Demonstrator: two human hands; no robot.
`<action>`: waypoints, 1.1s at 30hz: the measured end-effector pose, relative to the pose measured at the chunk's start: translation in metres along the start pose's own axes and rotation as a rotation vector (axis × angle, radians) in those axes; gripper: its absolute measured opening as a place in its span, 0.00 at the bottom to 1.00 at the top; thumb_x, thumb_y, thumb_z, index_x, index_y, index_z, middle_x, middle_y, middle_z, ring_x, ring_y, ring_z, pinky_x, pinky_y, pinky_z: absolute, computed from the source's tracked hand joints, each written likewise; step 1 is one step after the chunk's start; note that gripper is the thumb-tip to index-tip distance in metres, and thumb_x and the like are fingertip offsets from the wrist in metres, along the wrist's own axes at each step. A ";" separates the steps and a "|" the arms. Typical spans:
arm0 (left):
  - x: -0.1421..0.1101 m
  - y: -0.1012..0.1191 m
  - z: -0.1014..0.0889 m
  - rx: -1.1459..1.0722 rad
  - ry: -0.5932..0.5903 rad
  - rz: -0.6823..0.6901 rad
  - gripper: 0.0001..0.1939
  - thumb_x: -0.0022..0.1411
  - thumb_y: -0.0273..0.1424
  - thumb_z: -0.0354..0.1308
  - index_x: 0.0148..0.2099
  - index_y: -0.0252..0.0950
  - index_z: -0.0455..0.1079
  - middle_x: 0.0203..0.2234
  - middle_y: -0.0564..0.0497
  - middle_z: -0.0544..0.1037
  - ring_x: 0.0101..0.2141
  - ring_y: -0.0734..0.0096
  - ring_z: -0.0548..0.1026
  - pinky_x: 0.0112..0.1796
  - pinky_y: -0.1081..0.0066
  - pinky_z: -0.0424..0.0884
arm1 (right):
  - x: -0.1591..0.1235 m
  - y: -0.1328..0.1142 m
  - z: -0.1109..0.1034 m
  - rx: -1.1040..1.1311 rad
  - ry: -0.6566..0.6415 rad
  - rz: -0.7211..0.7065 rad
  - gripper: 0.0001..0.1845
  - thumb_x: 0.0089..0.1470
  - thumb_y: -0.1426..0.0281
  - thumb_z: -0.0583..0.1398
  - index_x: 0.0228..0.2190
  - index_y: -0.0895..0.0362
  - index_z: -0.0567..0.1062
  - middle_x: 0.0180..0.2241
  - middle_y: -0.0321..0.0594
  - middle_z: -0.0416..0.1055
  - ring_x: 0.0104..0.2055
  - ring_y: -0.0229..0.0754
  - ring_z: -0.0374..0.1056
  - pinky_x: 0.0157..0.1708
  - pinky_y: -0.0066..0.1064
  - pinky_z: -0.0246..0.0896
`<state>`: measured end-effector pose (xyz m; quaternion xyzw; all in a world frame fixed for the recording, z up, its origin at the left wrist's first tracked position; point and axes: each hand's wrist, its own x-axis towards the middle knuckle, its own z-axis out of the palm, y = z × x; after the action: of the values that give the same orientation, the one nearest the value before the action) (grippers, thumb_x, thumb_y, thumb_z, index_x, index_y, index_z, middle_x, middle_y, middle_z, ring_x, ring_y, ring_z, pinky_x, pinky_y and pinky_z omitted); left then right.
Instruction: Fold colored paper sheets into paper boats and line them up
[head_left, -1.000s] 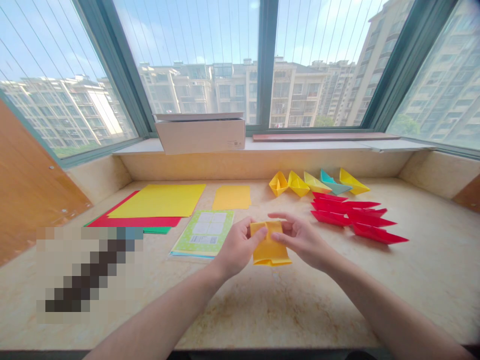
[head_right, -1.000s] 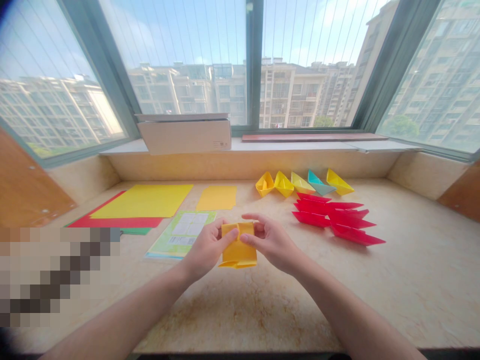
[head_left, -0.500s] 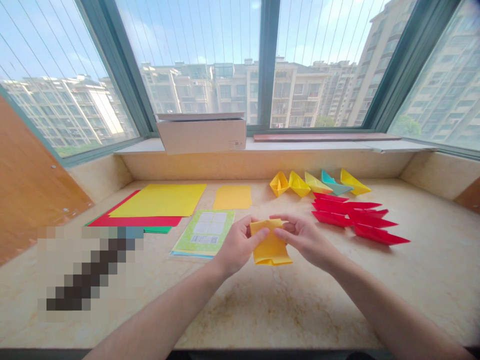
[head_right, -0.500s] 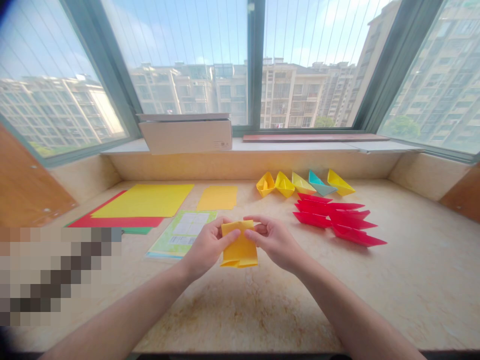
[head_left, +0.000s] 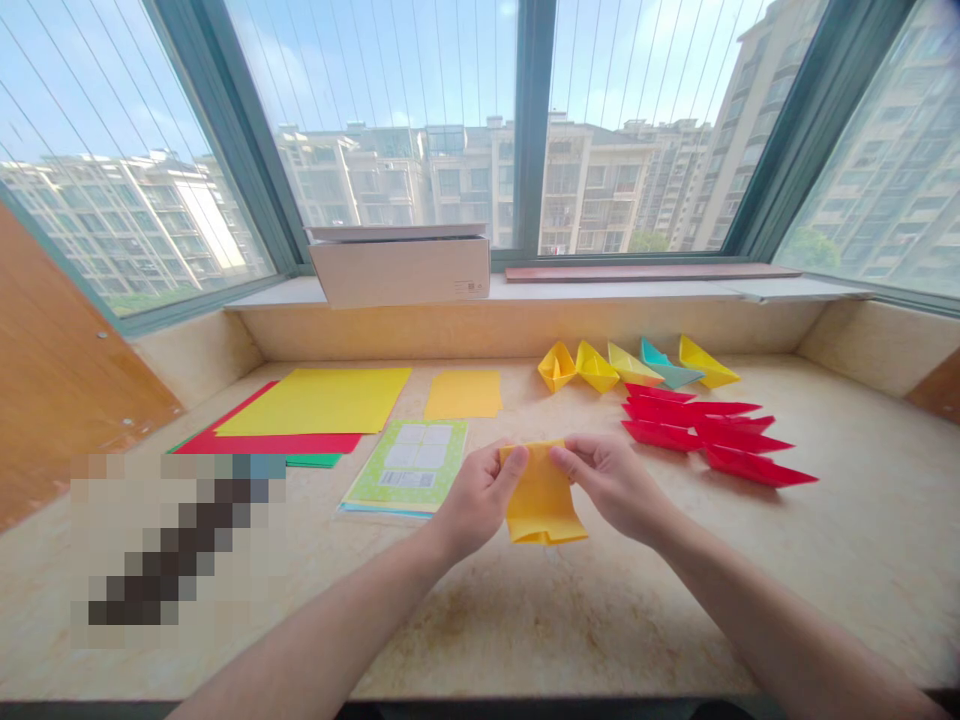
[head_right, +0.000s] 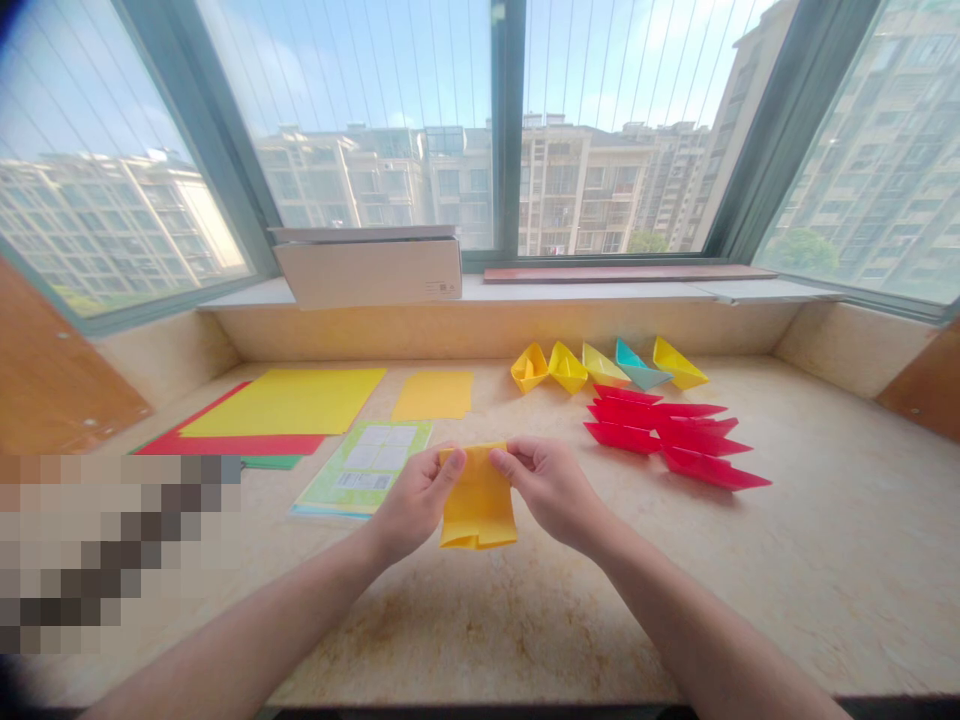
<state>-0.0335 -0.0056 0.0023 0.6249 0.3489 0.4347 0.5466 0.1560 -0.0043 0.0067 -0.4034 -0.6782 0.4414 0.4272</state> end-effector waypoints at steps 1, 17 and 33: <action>0.000 0.000 0.000 -0.004 -0.002 -0.003 0.21 0.65 0.49 0.53 0.34 0.34 0.66 0.24 0.54 0.70 0.24 0.76 0.68 0.25 0.77 0.62 | 0.000 0.000 0.000 -0.018 0.006 -0.005 0.21 0.60 0.55 0.58 0.25 0.59 0.72 0.22 0.35 0.66 0.25 0.36 0.59 0.24 0.27 0.52; -0.002 0.006 -0.002 0.073 0.044 0.035 0.15 0.63 0.40 0.59 0.34 0.32 0.72 0.24 0.53 0.73 0.25 0.76 0.69 0.27 0.77 0.64 | -0.003 0.002 0.001 -0.064 -0.003 -0.055 0.21 0.61 0.56 0.56 0.25 0.59 0.74 0.23 0.35 0.65 0.26 0.37 0.59 0.26 0.28 0.53; -0.003 0.011 -0.004 0.247 -0.095 -0.071 0.14 0.61 0.39 0.60 0.31 0.32 0.69 0.24 0.52 0.74 0.26 0.74 0.72 0.26 0.77 0.64 | -0.002 0.003 0.002 -0.015 -0.100 0.082 0.25 0.59 0.51 0.57 0.25 0.60 0.75 0.21 0.36 0.67 0.22 0.36 0.60 0.21 0.27 0.49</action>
<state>-0.0385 -0.0088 0.0130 0.6946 0.3954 0.3386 0.4966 0.1551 -0.0055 0.0035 -0.4112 -0.6850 0.4730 0.3714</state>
